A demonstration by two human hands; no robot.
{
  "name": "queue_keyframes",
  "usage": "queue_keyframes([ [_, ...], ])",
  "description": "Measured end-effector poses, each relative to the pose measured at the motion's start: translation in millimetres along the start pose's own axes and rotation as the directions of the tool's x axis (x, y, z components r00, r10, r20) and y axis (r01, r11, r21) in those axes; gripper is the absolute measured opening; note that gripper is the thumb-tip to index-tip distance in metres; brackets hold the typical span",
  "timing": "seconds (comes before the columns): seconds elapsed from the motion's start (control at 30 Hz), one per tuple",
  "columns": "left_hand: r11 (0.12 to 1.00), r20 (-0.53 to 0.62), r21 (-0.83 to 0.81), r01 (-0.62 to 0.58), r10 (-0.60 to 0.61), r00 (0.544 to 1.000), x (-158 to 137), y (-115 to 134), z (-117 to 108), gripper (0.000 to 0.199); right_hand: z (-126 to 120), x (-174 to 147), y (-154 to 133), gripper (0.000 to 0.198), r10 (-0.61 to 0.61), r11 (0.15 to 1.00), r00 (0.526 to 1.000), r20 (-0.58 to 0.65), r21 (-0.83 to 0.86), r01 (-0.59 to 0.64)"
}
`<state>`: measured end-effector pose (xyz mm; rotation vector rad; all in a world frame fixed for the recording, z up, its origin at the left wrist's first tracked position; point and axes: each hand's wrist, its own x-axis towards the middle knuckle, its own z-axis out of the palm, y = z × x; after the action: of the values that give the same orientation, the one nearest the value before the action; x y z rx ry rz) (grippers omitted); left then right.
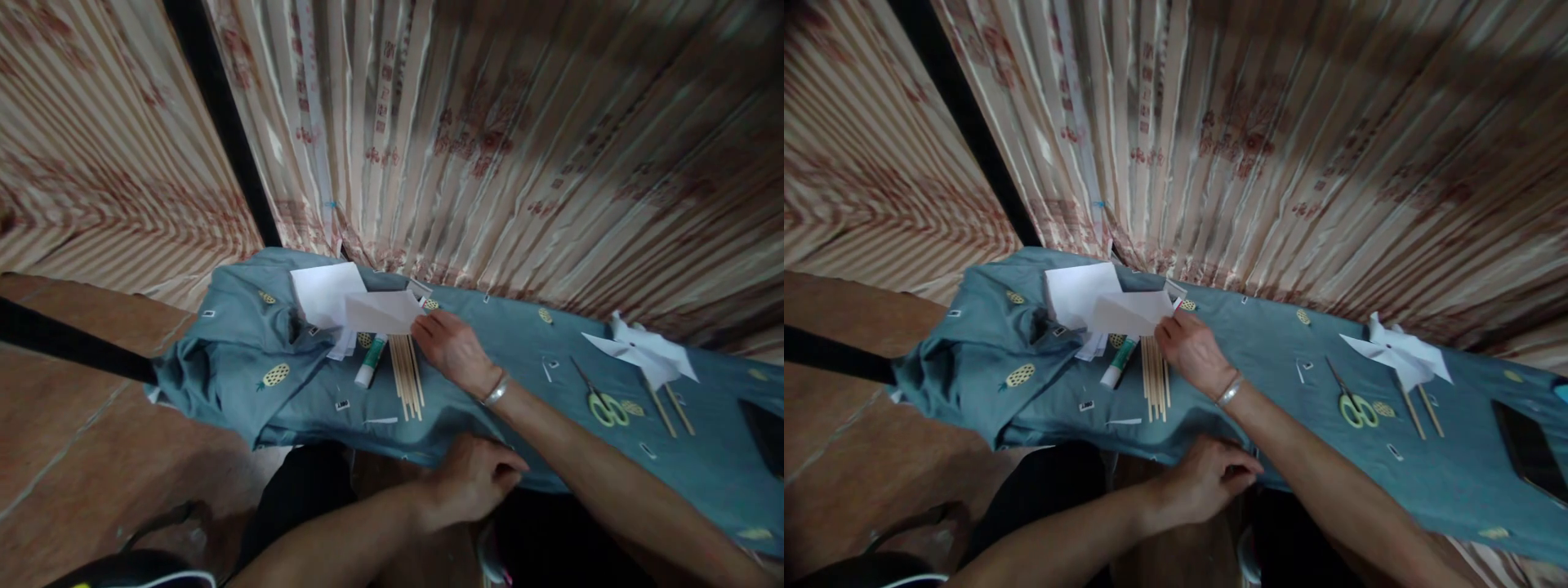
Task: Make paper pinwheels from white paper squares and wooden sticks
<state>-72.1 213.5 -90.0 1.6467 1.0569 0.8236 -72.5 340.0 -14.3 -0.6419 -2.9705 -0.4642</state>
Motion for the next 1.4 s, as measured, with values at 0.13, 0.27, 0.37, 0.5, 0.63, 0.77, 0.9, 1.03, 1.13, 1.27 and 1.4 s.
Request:
queue_keyframes([
  [0.13, 0.985, 0.007, 0.163, -0.062, 0.062, 0.998, -4.1, 1.5, -8.6, 0.019, 7.5, -95.3, 17.1, 0.026, 0.148, 0.989, 0.978, -0.145, 0.046, -0.143],
  [0.27, 0.919, 0.045, 0.336, -0.208, 0.205, 0.978, -12.2, 3.5, -15.5, 0.019, 28.1, -191.3, 23.3, 0.028, 0.293, 0.945, 0.941, -0.17, 0.197, -0.259],
  [0.37, 0.873, 0.012, 0.397, -0.283, 0.303, 0.953, -16.4, 6.5, -27.3, 0.019, 39.2, -243.1, 16.5, 0.029, 0.413, 0.871, 0.905, -0.103, 0.336, -0.359],
  [0.5, 0.805, -0.099, 0.543, -0.241, 0.346, 0.933, -8.7, 3.7, -43.1, 0.037, 40.5, -277.5, 1.6, 0.028, 0.511, 0.765, 0.859, -0.039, 0.475, -0.434],
  [0.63, 0.764, -0.009, 0.607, -0.218, 0.281, 0.96, 8.5, -8.0, -46.2, 0.044, 34.6, -286.0, -5.2, 0.024, 0.588, 0.667, 0.809, -0.003, 0.567, -0.482],
  [0.77, 0.802, 0.005, 0.57, -0.179, 0.214, 0.977, 19.6, -15.3, -42.8, 0.029, 23.4, -277.9, -0.4, 0.021, 0.647, 0.543, 0.76, 0.061, 0.662, -0.516],
  [0.9, 0.838, -0.05, 0.534, -0.111, 0.163, 0.985, 22.5, -17.1, -40.4, 0.032, 16.1, -258.4, 10.5, 0.022, 0.724, 0.364, 0.672, 0.156, 0.741, -0.565],
  [1.03, 0.869, -0.122, 0.492, -0.042, 0.117, 0.986, 22.7, -21.0, -40.1, 0.037, 27.3, -244.1, 18.8, 0.021, 0.784, 0.23, 0.579, 0.224, 0.762, -0.605],
  [1.13, 0.885, -0.141, 0.466, -0.012, 0.088, 0.986, 23.1, -24.4, -41.4, 0.04, 39.5, -241.6, 20.3, 0.02, 0.797, 0.199, 0.551, 0.247, 0.753, -0.627],
  [1.27, 0.892, -0.17, 0.453, 0.0, 0.086, 0.982, 23.2, -28.9, -43.4, 0.043, 46.2, -242.2, 19.3, 0.019, 0.813, 0.191, 0.524, 0.253, 0.735, -0.651],
  [1.4, 0.867, -0.163, 0.496, -0.042, 0.14, 0.977, 23.3, -32.2, -44.7, 0.044, 46.1, -240.4, 20.0, 0.019, 0.82, 0.199, 0.508, 0.262, 0.702, -0.684],
])
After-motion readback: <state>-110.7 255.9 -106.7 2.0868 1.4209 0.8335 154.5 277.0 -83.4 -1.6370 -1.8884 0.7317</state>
